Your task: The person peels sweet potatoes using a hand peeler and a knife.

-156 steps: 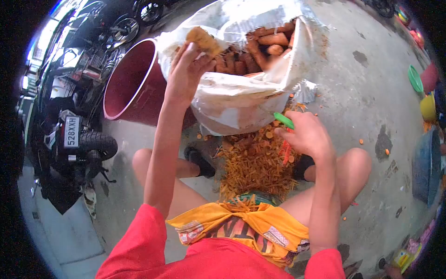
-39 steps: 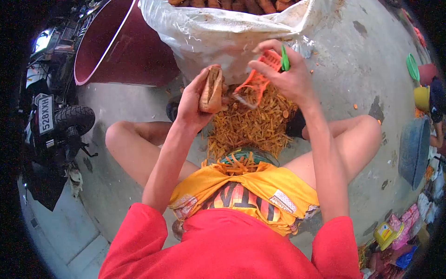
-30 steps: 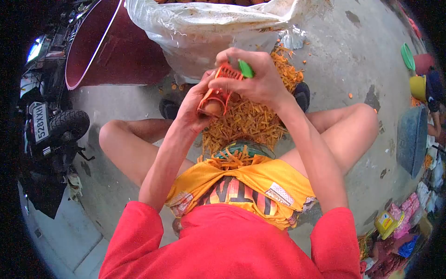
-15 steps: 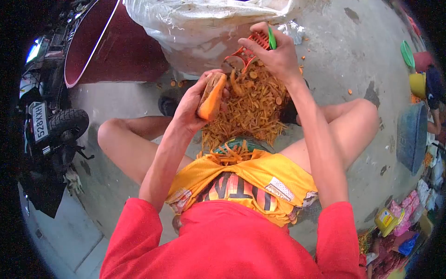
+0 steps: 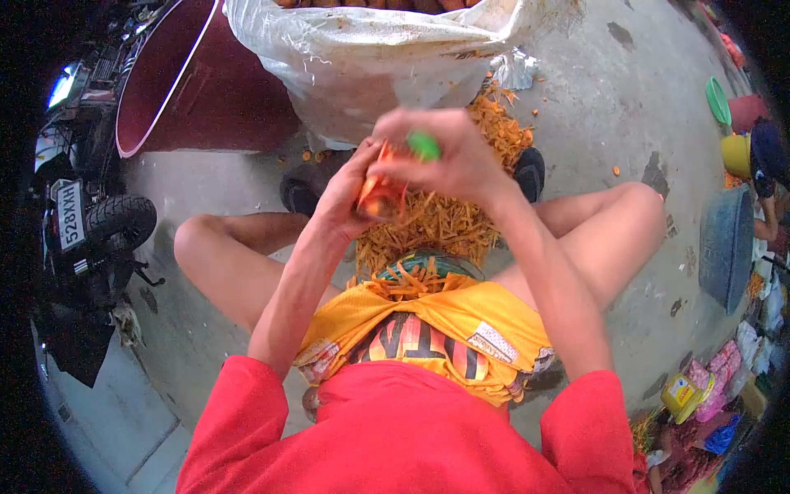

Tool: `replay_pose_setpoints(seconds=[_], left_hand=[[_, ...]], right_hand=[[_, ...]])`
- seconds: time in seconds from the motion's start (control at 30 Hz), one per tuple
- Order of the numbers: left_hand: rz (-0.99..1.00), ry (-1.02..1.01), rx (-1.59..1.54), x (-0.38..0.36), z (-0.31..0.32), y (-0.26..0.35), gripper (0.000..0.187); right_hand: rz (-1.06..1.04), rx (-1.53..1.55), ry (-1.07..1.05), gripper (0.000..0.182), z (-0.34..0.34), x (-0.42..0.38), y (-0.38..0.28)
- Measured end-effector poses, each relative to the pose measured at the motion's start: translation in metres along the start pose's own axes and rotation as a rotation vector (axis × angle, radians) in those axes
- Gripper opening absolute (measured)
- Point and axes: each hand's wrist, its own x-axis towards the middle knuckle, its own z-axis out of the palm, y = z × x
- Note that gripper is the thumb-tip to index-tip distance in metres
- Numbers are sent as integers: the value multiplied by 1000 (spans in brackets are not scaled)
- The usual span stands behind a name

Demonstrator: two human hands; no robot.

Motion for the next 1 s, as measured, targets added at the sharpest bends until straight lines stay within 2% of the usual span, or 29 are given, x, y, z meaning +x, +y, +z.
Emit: replay_pose_setpoints(seconds=[0.03, 0.07, 0.13, 0.2, 0.3, 0.37, 0.43, 0.5, 0.57, 0.63, 0.67, 0.7, 0.77, 0.8, 0.83, 0.87, 0.9, 0.93, 1.0], left_hand=[[12, 52, 29, -1, 3, 1, 27], [48, -59, 26, 7, -11, -6, 28], [-9, -37, 26, 2, -15, -1, 28], [-84, -29, -52, 3, -14, 4, 27], [-65, -10, -107, 7, -9, 6, 26], [-64, -1, -138, 10, -6, 8, 26], [-49, -99, -21, 1, -7, 4, 26], [-60, -56, -64, 1, -7, 2, 26], [-66, -39, -57, -3, -5, 4, 26], [-40, -95, -58, -3, 0, 6, 25], [-30, -45, -71, 1, 2, 5, 26], [-24, 12, -86, 2, 1, 3, 26], [-9, -52, 2, -6, -3, 3, 26], [9, -82, 81, -9, 0, 8, 26], [33, -114, 159, -12, 5, 13, 25], [7, -24, 195, -18, 12, 13, 23], [10, -31, 198, -16, 13, 13, 23], [88, -22, 254, -13, 12, 10, 22], [223, -7, 254, -8, 13, 5, 20]], right_hand=[[-4, -1, 2, 29, -1, 0, 11], [55, -17, 67, 28, -1, -1, 28], [276, -48, 232, 24, -15, 3, 40], [255, -9, 262, 24, -23, 7, 41], [209, 62, 298, 25, -5, 2, 17], [4, 2, -25, 28, -1, 1, 0], [19, 16, 43, 30, -8, 2, 31], [353, 83, 314, 29, -29, 10, 47], [327, 129, 338, 27, -28, 9, 41], [119, 43, 120, 27, -9, 6, 2], [36, 76, -10, 27, -5, 4, -3], [36, 80, -9, 27, -7, 5, 8], [162, 43, 182, 25, -16, 2, 43], [307, 63, 299, 22, -30, 7, 47], [303, 59, 298, 22, -36, 8, 48], [279, 172, 299, 21, -41, 10, 48], [255, 283, 301, 20, -44, 12, 46], [228, 83, 300, 20, -34, 9, 41], [180, -42, 314, 20, -33, 9, 48]])
